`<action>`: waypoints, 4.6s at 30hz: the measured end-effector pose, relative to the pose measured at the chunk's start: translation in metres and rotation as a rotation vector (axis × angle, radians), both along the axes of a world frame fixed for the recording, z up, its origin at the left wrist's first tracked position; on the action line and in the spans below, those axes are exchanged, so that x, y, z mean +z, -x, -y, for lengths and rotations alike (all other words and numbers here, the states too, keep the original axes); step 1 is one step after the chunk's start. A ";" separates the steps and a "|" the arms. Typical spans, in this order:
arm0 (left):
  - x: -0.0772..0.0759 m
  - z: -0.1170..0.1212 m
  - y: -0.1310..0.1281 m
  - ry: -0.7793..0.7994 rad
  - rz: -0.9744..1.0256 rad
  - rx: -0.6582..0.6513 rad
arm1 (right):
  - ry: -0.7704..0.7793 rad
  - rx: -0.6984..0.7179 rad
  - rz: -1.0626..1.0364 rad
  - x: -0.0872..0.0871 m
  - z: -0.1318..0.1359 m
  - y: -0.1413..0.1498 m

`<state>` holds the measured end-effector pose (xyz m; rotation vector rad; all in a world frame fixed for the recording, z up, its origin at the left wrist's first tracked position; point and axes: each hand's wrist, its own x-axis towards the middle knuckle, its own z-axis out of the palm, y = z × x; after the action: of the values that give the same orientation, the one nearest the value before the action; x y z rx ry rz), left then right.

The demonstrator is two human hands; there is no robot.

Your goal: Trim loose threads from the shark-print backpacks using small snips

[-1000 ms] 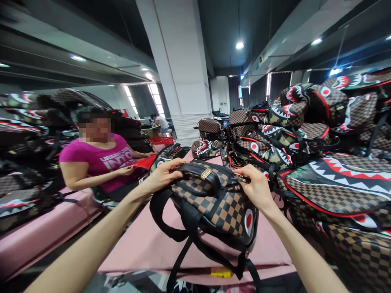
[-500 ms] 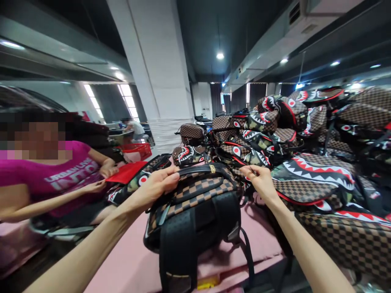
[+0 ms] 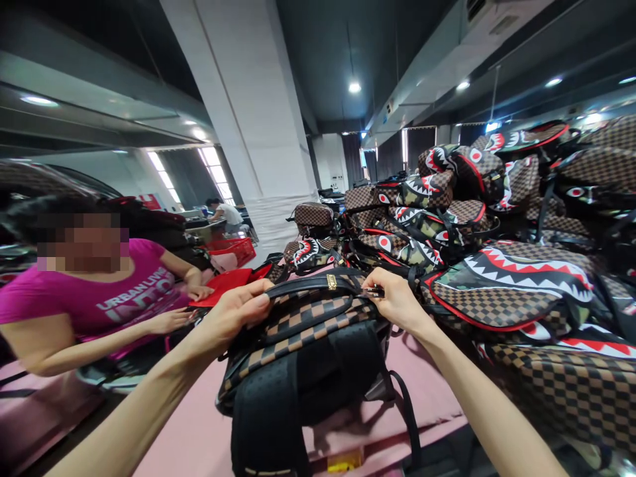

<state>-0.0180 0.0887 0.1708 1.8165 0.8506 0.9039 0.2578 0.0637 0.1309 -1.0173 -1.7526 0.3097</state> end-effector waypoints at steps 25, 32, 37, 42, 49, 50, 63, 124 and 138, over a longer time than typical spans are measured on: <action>0.007 0.002 -0.022 0.037 0.132 0.025 | -0.052 -0.120 -0.317 0.011 0.033 0.004; 0.013 0.008 -0.058 0.104 0.144 0.069 | -0.246 -0.126 0.632 0.024 0.078 0.077; 0.011 0.005 -0.053 0.165 0.245 0.030 | -0.144 -0.395 0.877 0.023 0.081 0.097; 0.005 0.000 -0.041 0.190 0.319 0.019 | -0.081 -0.506 0.677 0.026 0.080 0.087; 0.005 0.002 -0.033 0.226 0.312 0.005 | -0.030 -0.573 0.645 0.027 0.075 0.097; 0.005 0.003 -0.031 0.217 0.311 -0.002 | -0.031 -0.543 0.619 0.027 0.075 0.096; 0.028 0.018 -0.004 0.156 0.044 -0.123 | -0.140 -0.885 0.532 0.023 0.058 0.019; 0.006 0.057 -0.030 -0.990 -0.661 -0.090 | 0.737 0.349 0.120 0.075 -0.010 0.041; -0.029 0.065 0.025 -1.050 -0.362 0.083 | 0.623 0.195 0.184 0.074 -0.014 0.067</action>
<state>-0.0434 0.0236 0.1422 2.9315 0.7067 1.2181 0.1907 0.0778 0.2047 -1.3409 -1.9740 0.9550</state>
